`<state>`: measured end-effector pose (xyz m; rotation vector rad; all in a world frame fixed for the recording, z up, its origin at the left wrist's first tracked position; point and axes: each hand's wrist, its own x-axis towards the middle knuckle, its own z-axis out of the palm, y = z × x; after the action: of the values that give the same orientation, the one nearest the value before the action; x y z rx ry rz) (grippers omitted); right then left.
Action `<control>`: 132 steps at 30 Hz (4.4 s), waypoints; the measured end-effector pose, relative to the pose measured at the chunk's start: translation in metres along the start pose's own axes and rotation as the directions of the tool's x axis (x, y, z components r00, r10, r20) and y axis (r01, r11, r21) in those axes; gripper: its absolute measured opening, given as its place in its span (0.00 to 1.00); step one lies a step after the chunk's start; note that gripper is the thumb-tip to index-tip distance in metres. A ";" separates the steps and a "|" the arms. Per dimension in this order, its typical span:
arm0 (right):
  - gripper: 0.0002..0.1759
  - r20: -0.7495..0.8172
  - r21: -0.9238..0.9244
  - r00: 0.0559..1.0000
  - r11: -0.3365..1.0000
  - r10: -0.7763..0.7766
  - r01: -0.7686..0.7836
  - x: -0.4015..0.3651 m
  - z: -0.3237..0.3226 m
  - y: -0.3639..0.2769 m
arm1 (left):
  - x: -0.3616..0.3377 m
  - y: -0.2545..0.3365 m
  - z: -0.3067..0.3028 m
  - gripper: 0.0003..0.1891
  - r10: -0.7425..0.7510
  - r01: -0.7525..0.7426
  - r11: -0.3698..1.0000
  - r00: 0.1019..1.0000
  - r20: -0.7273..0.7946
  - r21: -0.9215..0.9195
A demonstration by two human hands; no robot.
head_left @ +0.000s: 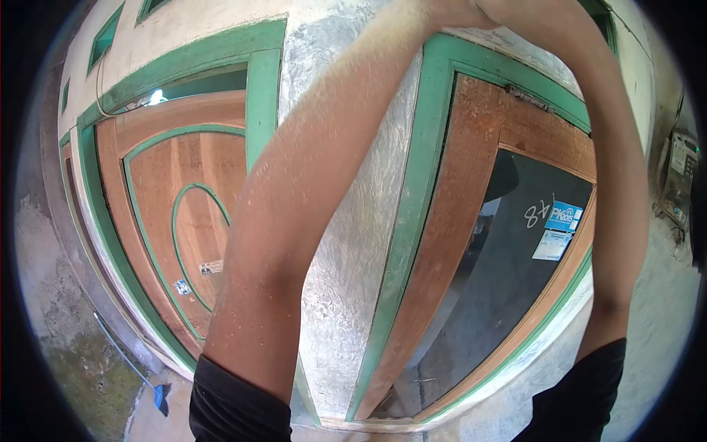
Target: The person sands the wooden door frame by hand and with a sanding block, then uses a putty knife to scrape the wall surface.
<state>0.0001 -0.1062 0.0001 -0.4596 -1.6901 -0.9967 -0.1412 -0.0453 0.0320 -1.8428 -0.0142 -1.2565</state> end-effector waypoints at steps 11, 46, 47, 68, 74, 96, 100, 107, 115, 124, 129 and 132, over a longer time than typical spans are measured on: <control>0.16 0.063 -0.091 0.993 0.991 -0.096 0.102 0.002 -0.009 0.010 | 0.000 -0.003 0.025 0.12 0.055 -0.090 0.988 0.962 -0.268 -0.121; 0.12 -0.005 0.225 0.989 0.963 -0.149 0.146 -0.020 0.048 -0.039 | -0.068 0.005 -0.054 0.20 0.030 -0.048 0.963 0.997 0.070 0.265; 0.12 0.009 0.118 0.995 0.988 -0.103 0.101 -0.023 0.045 -0.050 | -0.070 0.007 -0.058 0.20 0.044 -0.062 0.969 0.996 0.079 0.240; 0.14 0.001 -0.106 0.995 0.989 -0.103 0.102 -0.003 0.042 -0.074 | -0.069 -0.012 -0.080 0.12 -0.066 0.061 0.994 0.996 0.056 0.094; 0.16 -0.002 -0.079 0.996 0.993 -0.084 0.083 -0.001 0.026 -0.085 | -0.063 -0.010 -0.082 0.13 -0.065 0.066 0.998 0.998 0.023 -0.013; 0.12 0.089 0.057 0.988 0.991 -0.126 0.121 0.011 0.046 -0.102 | -0.084 -0.032 -0.106 0.16 0.211 -0.170 0.759 0.977 0.009 0.628; 0.13 0.085 0.004 0.996 1.000 -0.016 0.015 0.015 0.051 -0.104 | -0.066 -0.053 -0.128 0.11 -0.158 0.070 0.970 0.908 0.387 0.233; 0.15 0.079 0.035 0.997 0.999 -0.008 0.005 0.025 0.054 -0.092 | -0.078 -0.047 -0.112 0.16 -0.245 0.243 0.970 0.958 0.146 0.033; 0.13 -0.092 0.147 0.981 0.972 -0.169 0.181 -0.029 0.073 -0.043 | -0.082 0.013 -0.077 0.20 -0.045 -0.016 0.935 0.985 0.166 0.354; 0.13 -0.088 0.155 0.985 0.975 -0.150 0.162 -0.024 0.039 -0.061 | -0.077 0.008 -0.071 0.18 -0.049 0.027 0.963 0.996 0.076 0.269; 0.13 -0.230 0.337 0.970 0.929 -0.077 0.154 -0.001 0.095 -0.062 | -0.071 -0.037 -0.106 0.16 0.109 -0.186 0.904 0.971 0.213 0.385; 0.12 -0.037 0.383 0.999 0.924 0.034 -0.017 -0.011 0.091 -0.077 | -0.088 -0.027 -0.121 0.11 -0.086 -0.015 0.953 0.944 0.318 0.302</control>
<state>-0.1060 -0.0758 -0.0472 -0.1993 -1.7822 -0.6285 -0.2867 -0.0696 -0.0047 -1.7647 -0.4030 -0.8987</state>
